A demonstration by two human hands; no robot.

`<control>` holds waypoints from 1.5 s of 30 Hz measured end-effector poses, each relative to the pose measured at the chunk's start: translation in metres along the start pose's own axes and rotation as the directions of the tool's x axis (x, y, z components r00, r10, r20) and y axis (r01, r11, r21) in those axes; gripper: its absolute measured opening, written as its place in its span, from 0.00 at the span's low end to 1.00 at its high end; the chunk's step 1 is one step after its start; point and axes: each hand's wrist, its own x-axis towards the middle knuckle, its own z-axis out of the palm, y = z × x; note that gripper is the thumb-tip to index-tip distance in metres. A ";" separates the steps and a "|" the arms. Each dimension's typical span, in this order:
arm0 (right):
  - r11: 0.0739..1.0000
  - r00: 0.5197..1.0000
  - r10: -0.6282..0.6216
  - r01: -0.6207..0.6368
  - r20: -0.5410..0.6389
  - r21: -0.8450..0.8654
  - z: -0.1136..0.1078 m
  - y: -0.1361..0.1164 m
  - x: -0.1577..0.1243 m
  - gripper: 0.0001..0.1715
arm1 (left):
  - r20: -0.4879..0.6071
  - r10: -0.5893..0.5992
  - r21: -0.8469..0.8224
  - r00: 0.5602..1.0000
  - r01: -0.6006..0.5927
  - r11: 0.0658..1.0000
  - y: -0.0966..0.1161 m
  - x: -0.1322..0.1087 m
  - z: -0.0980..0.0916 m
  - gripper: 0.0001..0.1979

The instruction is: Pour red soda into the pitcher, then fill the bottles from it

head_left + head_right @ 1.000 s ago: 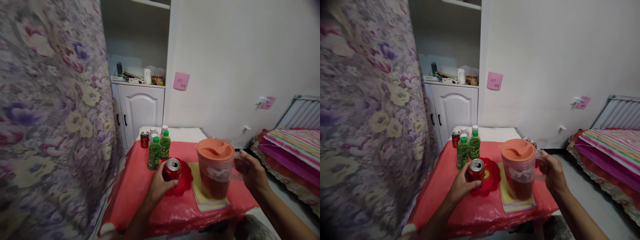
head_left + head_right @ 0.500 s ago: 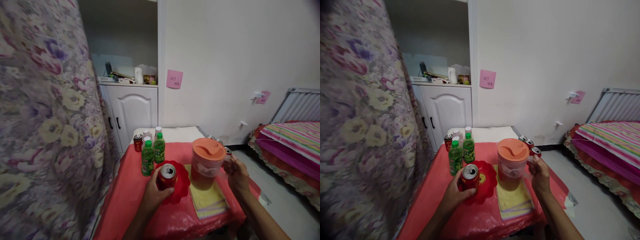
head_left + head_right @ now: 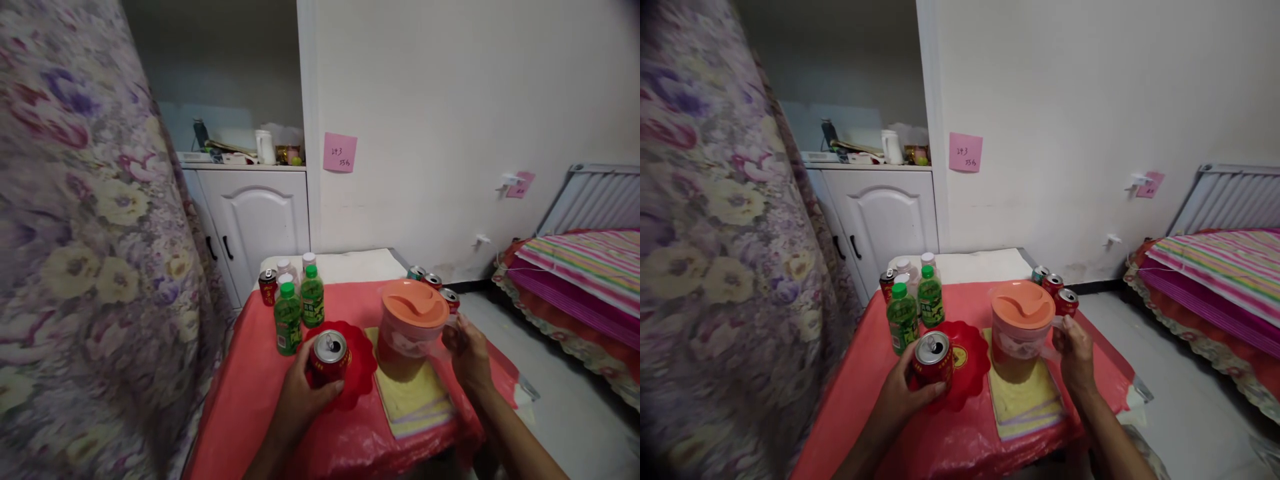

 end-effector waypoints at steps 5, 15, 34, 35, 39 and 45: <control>0.999 0.999 -0.006 0.008 0.033 -0.053 -0.005 -0.002 -0.004 0.24 | 0.019 0.006 -0.038 1.000 -0.005 0.999 0.000 0.001 0.002 0.41; 0.950 0.981 -0.139 0.093 -0.136 -0.297 -0.042 -0.009 -0.052 0.24 | 0.018 0.017 -0.075 1.000 -0.016 0.997 -0.006 0.000 0.000 0.42; 0.952 0.844 0.032 0.138 0.535 -0.275 0.089 0.015 -0.132 0.33 | -0.030 0.038 0.106 0.999 -0.035 0.994 0.010 -0.005 0.004 0.38; 0.948 0.849 0.040 0.134 0.527 -0.287 0.092 0.017 -0.133 0.34 | -0.032 0.036 0.105 0.999 -0.032 0.994 0.010 -0.005 0.004 0.38; 0.939 0.860 0.064 0.120 0.506 -0.322 0.100 0.024 -0.134 0.36 | -0.032 0.026 0.101 0.999 -0.022 0.995 0.006 -0.005 0.005 0.39; 0.925 0.888 0.119 0.063 0.444 -0.375 0.105 0.030 -0.131 0.42 | 0.012 0.043 0.029 0.999 -0.043 0.999 0.003 -0.005 0.006 0.39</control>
